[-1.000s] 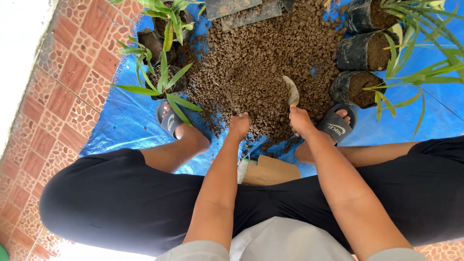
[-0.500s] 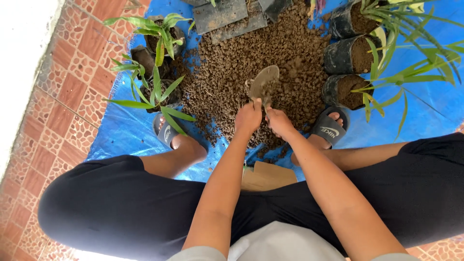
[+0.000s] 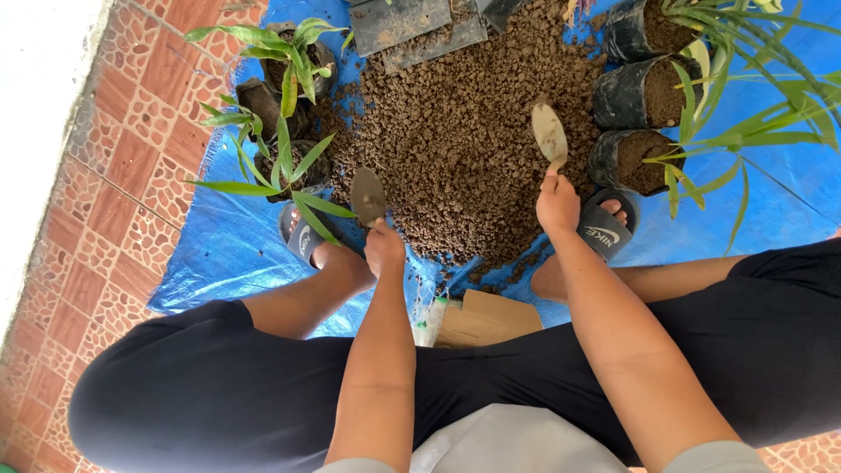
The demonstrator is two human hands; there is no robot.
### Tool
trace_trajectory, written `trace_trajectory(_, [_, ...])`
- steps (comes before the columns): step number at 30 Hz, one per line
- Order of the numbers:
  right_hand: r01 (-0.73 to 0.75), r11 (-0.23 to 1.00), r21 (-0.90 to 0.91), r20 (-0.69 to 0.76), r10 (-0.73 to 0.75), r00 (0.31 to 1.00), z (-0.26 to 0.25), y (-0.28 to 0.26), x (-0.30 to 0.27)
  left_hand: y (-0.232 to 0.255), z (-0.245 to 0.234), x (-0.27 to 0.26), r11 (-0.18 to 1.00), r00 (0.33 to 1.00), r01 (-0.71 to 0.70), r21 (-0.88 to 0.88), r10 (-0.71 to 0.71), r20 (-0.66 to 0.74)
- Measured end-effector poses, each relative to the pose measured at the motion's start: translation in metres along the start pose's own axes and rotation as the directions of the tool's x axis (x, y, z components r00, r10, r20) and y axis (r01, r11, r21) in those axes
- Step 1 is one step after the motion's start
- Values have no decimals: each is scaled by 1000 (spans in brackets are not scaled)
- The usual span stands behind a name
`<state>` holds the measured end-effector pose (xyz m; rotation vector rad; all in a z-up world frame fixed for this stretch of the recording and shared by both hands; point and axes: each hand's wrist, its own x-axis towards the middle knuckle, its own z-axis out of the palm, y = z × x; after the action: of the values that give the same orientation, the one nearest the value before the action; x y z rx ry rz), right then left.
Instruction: Mixing soil on a tarp using two hand trowels to prepare it for planting.
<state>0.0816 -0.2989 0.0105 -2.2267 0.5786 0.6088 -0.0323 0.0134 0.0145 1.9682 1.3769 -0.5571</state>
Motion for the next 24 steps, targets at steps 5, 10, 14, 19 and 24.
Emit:
trace_trajectory(5, [1,993,-119,178,20,984,25,-3,15,-18,52,26,993,995,18,114,-29,96])
trace_trajectory(10, [17,999,-41,294,-4,956,38,1,32,2,53,26,991,984,-15,131,-9,180])
trace_trajectory(14, [-91,994,53,413,61,908,27,-17,36,19,67,36,974,943,-142,176,79,324])
trace_trajectory(19, [-181,979,98,499,109,860,11,-42,23,17,95,62,978,897,-164,133,91,433])
trace_trajectory(24, [-182,983,30,530,138,836,9,-55,10,51,87,47,936,824,-334,114,231,518])
